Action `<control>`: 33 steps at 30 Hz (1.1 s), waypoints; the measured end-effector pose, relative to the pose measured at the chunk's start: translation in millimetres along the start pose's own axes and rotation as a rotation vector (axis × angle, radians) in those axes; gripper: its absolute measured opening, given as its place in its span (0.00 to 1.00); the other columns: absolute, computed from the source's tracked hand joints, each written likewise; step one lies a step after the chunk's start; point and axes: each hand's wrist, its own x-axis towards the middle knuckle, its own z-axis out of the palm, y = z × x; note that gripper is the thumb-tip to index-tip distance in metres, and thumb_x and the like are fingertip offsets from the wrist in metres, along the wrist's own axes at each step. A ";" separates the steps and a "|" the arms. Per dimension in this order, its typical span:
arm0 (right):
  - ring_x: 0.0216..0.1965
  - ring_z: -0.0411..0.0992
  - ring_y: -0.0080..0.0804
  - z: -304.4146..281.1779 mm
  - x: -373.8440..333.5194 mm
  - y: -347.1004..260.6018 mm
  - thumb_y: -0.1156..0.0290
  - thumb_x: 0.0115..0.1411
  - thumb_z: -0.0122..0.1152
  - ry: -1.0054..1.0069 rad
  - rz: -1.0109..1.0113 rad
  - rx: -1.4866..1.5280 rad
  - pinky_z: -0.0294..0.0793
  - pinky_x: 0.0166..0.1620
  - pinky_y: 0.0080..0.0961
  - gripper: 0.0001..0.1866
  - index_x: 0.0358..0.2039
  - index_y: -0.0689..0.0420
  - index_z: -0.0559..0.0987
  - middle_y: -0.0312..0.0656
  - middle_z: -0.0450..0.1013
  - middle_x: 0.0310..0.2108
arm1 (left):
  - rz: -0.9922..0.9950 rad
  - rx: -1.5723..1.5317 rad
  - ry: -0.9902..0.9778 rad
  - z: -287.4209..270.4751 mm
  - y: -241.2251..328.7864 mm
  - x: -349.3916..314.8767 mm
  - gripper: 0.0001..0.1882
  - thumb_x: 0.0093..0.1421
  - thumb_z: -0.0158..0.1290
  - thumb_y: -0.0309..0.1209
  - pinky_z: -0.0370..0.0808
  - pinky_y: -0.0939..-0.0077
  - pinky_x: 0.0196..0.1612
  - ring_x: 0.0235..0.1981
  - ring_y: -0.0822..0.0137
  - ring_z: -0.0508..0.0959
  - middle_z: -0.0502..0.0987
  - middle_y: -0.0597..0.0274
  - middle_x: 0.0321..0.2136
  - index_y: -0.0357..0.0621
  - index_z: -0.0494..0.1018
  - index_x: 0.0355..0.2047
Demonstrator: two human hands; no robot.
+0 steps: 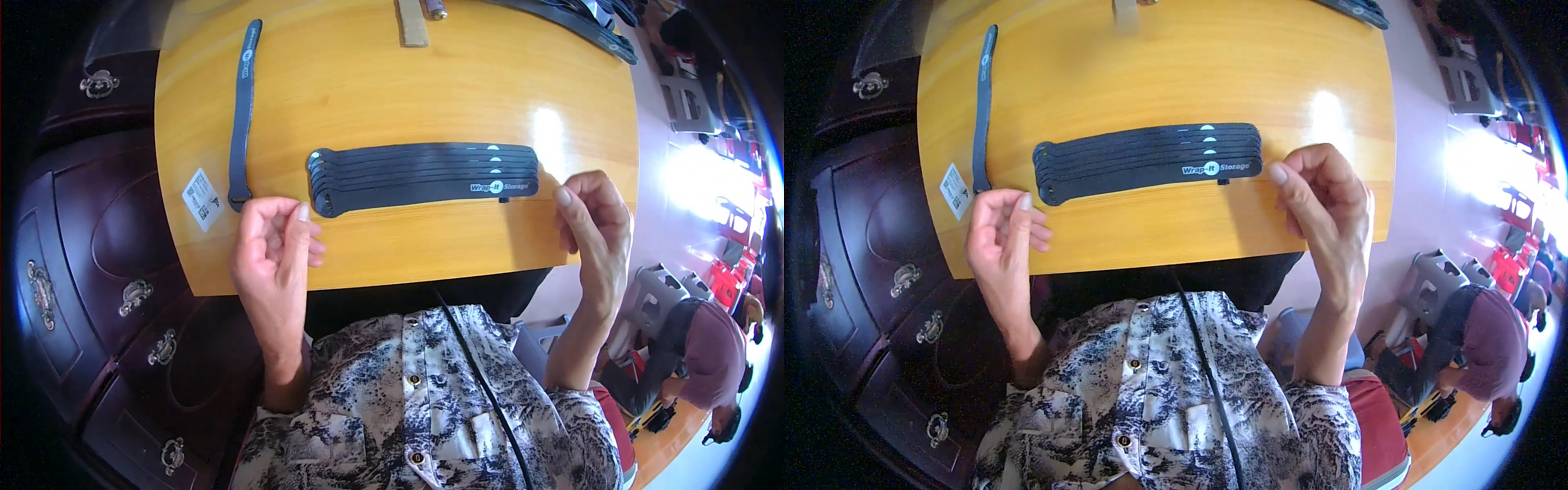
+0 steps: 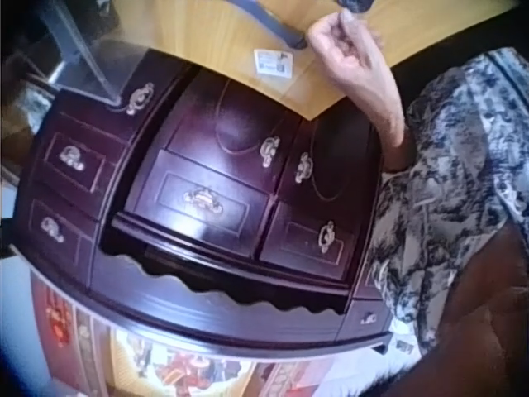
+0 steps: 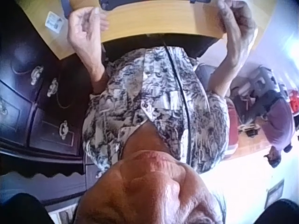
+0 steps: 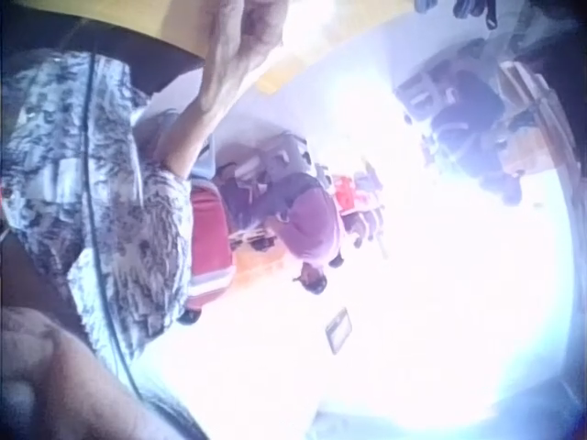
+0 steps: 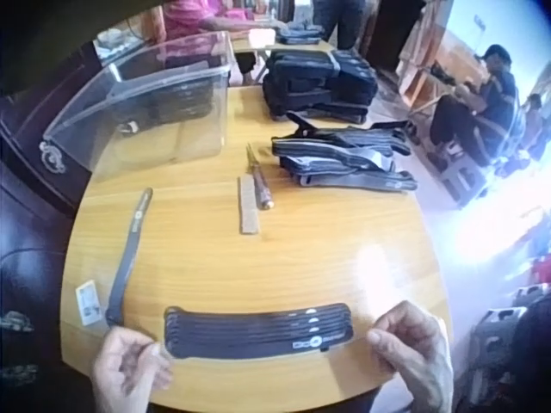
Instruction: Sorting and stacking black fabric straps on a wooden table.
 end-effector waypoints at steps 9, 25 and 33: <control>0.21 0.72 0.39 82.8 7.7 -12.7 0.67 0.57 0.61 -0.200 -0.616 -0.395 0.71 0.25 0.30 0.09 0.25 0.58 0.76 0.44 0.72 0.23 | 0.710 0.457 -0.094 38.2 -1.3 10.1 0.07 0.52 0.59 0.20 0.72 0.68 0.30 0.27 0.58 0.75 0.71 0.57 0.27 0.39 0.72 0.30; 0.19 0.72 0.18 45.5 24.3 -18.0 0.61 0.61 0.60 -0.350 -0.017 -0.055 0.71 0.23 0.16 0.18 0.21 0.62 0.79 0.37 0.72 0.16 | 0.512 0.236 -0.277 17.8 -3.6 29.5 0.07 0.51 0.61 0.21 0.66 0.82 0.21 0.18 0.78 0.69 0.69 0.67 0.22 0.40 0.73 0.28; 0.13 0.64 0.15 37.8 29.7 -3.8 0.58 0.63 0.57 -0.151 -0.057 -0.331 0.64 0.18 0.14 0.21 0.19 0.59 0.76 0.32 0.68 0.13 | 0.512 0.198 -0.370 8.9 -0.6 30.8 0.06 0.53 0.59 0.21 0.72 0.78 0.26 0.23 0.72 0.75 0.70 0.63 0.25 0.41 0.72 0.29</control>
